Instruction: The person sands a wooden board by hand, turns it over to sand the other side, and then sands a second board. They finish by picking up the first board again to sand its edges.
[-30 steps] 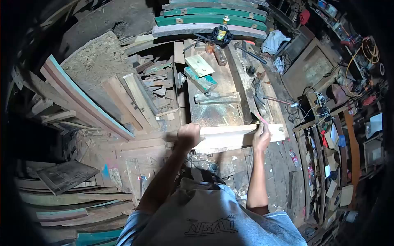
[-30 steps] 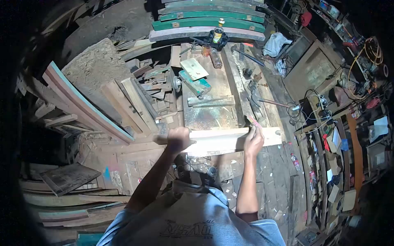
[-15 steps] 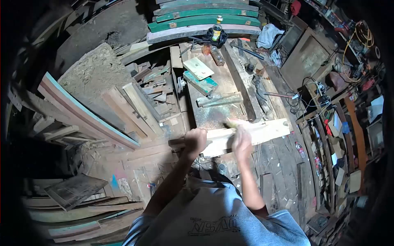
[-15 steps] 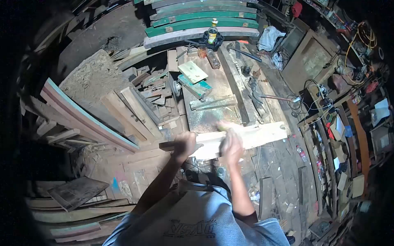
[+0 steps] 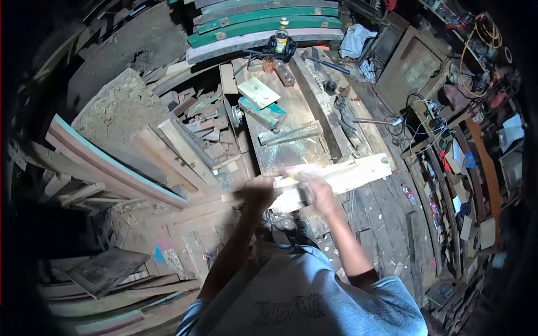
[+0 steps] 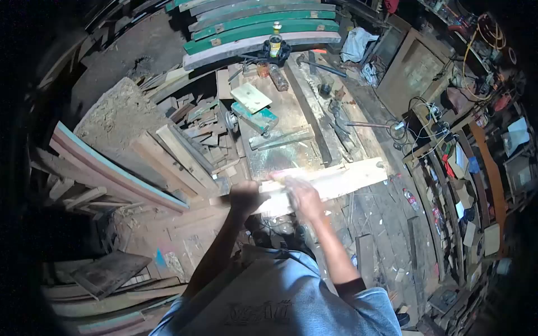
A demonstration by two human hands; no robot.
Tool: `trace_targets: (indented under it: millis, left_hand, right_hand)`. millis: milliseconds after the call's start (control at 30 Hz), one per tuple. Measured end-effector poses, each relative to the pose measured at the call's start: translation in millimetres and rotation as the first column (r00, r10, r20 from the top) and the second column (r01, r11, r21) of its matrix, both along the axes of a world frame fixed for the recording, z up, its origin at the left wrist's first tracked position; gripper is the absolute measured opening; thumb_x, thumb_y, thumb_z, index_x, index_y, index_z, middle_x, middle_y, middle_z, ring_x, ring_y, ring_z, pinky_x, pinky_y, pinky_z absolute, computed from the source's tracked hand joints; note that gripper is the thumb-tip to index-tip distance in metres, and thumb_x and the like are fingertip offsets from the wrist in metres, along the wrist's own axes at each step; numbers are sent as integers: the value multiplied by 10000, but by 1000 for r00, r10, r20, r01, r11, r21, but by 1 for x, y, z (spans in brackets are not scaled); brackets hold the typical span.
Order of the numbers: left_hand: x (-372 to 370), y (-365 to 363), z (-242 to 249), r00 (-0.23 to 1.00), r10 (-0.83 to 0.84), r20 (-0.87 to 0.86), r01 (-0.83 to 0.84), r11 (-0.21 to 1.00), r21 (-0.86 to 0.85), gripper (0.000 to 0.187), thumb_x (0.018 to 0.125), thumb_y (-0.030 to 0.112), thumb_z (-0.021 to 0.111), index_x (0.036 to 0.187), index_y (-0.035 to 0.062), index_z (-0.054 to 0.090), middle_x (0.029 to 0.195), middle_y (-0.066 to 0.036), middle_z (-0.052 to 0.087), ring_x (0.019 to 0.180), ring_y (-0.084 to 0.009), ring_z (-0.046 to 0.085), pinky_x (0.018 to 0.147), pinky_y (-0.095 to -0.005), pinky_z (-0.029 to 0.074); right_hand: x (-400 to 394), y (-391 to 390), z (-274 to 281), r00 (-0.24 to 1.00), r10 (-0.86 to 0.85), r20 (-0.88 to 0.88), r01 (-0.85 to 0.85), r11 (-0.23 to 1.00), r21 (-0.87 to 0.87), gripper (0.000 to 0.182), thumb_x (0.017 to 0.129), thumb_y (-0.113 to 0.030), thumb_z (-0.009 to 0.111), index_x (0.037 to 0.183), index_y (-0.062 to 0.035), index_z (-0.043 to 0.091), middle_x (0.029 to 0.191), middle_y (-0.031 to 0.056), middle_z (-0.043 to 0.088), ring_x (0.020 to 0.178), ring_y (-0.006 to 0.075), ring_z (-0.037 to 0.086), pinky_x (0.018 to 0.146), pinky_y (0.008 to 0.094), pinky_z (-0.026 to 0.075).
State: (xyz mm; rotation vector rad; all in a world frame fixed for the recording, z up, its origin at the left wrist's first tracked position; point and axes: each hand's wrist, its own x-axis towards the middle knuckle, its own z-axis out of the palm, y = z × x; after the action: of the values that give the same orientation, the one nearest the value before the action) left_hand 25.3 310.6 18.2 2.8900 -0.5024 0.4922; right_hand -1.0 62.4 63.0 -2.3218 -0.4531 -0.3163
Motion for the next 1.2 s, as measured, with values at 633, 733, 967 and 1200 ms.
trace_targets:
  millis: [633, 733, 967, 1200]
  left_hand:
    - [-6, 4, -2, 987, -59, 151, 80, 987, -136, 529, 585, 528, 994, 917, 189, 760, 763, -39, 655, 676, -299, 667, 622, -490, 482]
    - [-8, 3, -9, 991, -33, 133, 47, 993, -108, 546, 589, 558, 981, 929, 189, 767, 776, -37, 658, 699, -290, 675, 634, -492, 482]
    - [-6, 2, 6, 982, -68, 175, 97, 982, -163, 488, 631, 481, 959, 820, 168, 636, 765, -46, 612, 704, -291, 648, 619, -475, 490]
    - [-8, 4, -4, 964, -62, 258, 103, 983, -149, 487, 598, 490, 978, 873, 181, 722, 739, -39, 621, 668, -290, 644, 621, -474, 461]
  right_hand:
    - [8, -23, -4, 883, -452, 126, 432, 888, 159, 251, 1043, -58, 604, 1187, 0, 801, 1212, 255, 790, 1188, 447, 729, 1092, 513, 526]
    - [-15, 18, -9, 982, -125, 142, 112, 989, 97, 209, 968, -51, 689, 1127, -39, 825, 1204, 222, 810, 1197, 415, 759, 1106, 509, 545]
    - [33, -62, 5, 842, -518, 148, 494, 852, 173, 202, 1054, -96, 649, 1130, 12, 802, 1058, 244, 800, 1024, 460, 746, 1000, 548, 546]
    - [5, -9, -16, 973, -163, 163, 144, 982, 119, 173, 990, -69, 692, 1099, -18, 817, 1171, 184, 825, 1102, 378, 780, 1027, 482, 566]
